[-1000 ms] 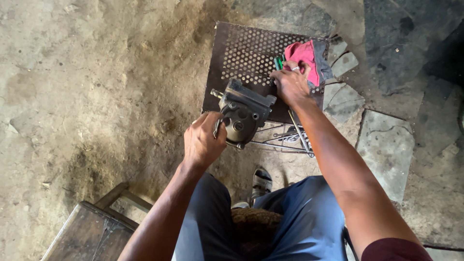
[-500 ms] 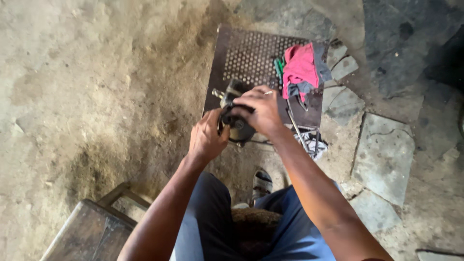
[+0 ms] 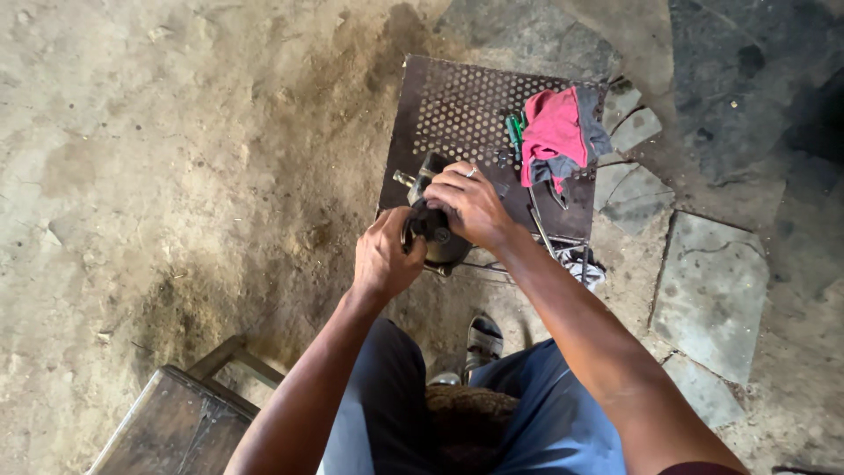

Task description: The person works on a dark mechanical part placed on a perforated metal table. They use their hands to manipulate the part and a green screwdriver to adjust screws. A pink cloth is used to wipe the part and the screwdriver during the process.

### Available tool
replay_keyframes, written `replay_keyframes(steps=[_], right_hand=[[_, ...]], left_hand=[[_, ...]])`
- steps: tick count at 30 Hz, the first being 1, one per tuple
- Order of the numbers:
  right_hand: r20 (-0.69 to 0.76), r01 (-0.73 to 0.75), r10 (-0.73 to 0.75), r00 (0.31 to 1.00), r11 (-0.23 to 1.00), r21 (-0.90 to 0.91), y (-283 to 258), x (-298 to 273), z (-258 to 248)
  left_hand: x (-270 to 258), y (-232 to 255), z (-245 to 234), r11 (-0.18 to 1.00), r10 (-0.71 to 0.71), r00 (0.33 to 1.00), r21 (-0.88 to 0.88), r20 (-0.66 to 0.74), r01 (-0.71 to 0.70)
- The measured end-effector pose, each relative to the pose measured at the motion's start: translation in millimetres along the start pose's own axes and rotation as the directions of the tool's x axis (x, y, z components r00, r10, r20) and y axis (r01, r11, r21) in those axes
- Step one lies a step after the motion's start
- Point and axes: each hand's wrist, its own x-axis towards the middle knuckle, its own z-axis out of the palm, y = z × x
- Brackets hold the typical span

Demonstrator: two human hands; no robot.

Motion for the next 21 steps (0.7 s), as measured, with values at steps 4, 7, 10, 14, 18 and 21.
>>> replay_keyframes(steps=[4, 7, 10, 14, 18, 21], right_hand=[[0.021, -0.096, 0.095, 0.995, 0.992, 0.077, 1.2, -9.2, -8.1], [-0.223, -0.219, 0.236, 0.946, 0.971, 0.097, -6.9, -27.2, -10.6], [-0.396, -0.418, 0.419, 0.817, 0.904, 0.092, -9.7, -49.7, -14.9], [-0.439, -0.478, 0.439, 0.784, 0.878, 0.025, 2.7, -71.0, -15.9], [-0.481, -0.515, 0.481, 0.733, 0.854, 0.069, 21.2, -74.0, -6.9], [-0.446, -0.579, 0.6, 0.664, 0.79, 0.201, 26.2, -66.5, 1.7]], left_hand=[[4.3, -4.0, 6.4, 0.999, -0.042, 0.999, -0.005, -0.007, 0.042], [17.6, -11.8, 12.3, 0.997, 0.035, 0.999, -0.066, -0.028, -0.037], [31.1, -15.9, 23.5, 0.981, 0.104, 0.993, -0.158, -0.05, -0.11], [42.5, -20.3, 34.1, 0.98, 0.161, 0.984, -0.105, -0.077, -0.169], [33.1, -16.3, 38.9, 0.987, -0.011, 0.994, -0.163, -0.105, -0.007], [44.8, -7.1, 34.1, 0.989, -0.115, 0.99, -0.107, -0.077, 0.106]])
